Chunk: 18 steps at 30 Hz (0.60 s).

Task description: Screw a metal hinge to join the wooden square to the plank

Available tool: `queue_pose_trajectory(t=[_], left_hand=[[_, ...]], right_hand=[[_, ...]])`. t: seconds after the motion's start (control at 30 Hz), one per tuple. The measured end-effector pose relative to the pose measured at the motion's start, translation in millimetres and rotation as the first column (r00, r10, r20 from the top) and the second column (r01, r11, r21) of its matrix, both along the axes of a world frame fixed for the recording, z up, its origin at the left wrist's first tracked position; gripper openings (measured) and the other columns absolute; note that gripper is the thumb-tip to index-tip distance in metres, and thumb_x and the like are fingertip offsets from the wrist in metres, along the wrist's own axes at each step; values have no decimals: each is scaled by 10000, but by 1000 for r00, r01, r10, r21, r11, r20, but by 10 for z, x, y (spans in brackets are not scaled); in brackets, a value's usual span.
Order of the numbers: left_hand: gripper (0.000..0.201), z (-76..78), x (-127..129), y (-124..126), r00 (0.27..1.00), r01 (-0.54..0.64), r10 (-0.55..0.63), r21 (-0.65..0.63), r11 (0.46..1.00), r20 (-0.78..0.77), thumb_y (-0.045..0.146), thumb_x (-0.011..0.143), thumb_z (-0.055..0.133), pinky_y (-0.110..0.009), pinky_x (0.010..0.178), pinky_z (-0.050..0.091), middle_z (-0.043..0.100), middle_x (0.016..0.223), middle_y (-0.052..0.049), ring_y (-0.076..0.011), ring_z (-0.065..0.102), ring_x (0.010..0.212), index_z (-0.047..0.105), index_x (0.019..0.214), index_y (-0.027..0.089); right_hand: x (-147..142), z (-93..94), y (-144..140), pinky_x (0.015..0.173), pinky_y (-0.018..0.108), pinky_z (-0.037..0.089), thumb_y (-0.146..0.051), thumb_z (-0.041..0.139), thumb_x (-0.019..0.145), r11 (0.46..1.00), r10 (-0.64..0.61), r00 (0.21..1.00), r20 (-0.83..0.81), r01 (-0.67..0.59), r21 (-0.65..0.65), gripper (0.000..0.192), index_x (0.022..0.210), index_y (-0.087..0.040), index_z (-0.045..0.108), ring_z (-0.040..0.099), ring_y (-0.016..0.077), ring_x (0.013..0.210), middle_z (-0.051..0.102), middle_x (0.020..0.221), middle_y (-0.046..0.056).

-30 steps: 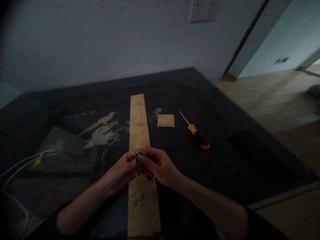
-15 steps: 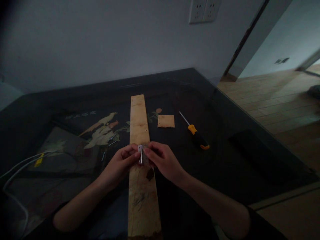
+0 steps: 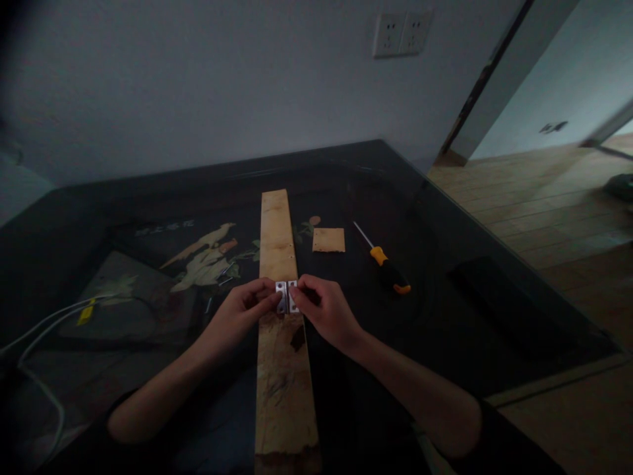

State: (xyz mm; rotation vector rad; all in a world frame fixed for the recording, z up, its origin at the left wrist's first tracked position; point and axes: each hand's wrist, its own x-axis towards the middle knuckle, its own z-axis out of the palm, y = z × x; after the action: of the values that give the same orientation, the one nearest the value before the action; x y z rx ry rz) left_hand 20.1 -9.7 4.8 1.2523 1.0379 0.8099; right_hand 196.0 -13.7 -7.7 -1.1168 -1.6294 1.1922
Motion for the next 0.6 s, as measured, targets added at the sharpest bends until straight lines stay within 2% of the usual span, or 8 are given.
queue_pose_trajectory(t=[0.23,0.4,0.6], left_hand=[[218,41,16,-6,1000,18,-18,60,998,-4,356,765,713,-244,627,489,689,695,-15,-145,633,640,663,795,146],[245,62,-14,8,999,29,-26,89,996,-28,370,752,726,-237,608,483,687,677,-23,-142,633,617,664,796,137],[221,47,-47,22,996,37,-24,167,985,-82,353,773,706,-228,585,478,685,654,-25,-141,639,587,657,807,140]], right_hand=[[-12,-59,28,487,220,306,-421,485,901,998,27,1000,-6,-27,53,323,667,-201,452,396,92,529,422,578,-43],[-16,-96,31,484,218,318,-483,460,919,995,93,994,-56,-90,50,358,702,-198,450,418,89,529,438,597,-44],[-12,-101,20,522,224,330,-462,469,921,990,92,996,-3,-91,109,334,713,-201,457,436,100,552,467,595,-39]])
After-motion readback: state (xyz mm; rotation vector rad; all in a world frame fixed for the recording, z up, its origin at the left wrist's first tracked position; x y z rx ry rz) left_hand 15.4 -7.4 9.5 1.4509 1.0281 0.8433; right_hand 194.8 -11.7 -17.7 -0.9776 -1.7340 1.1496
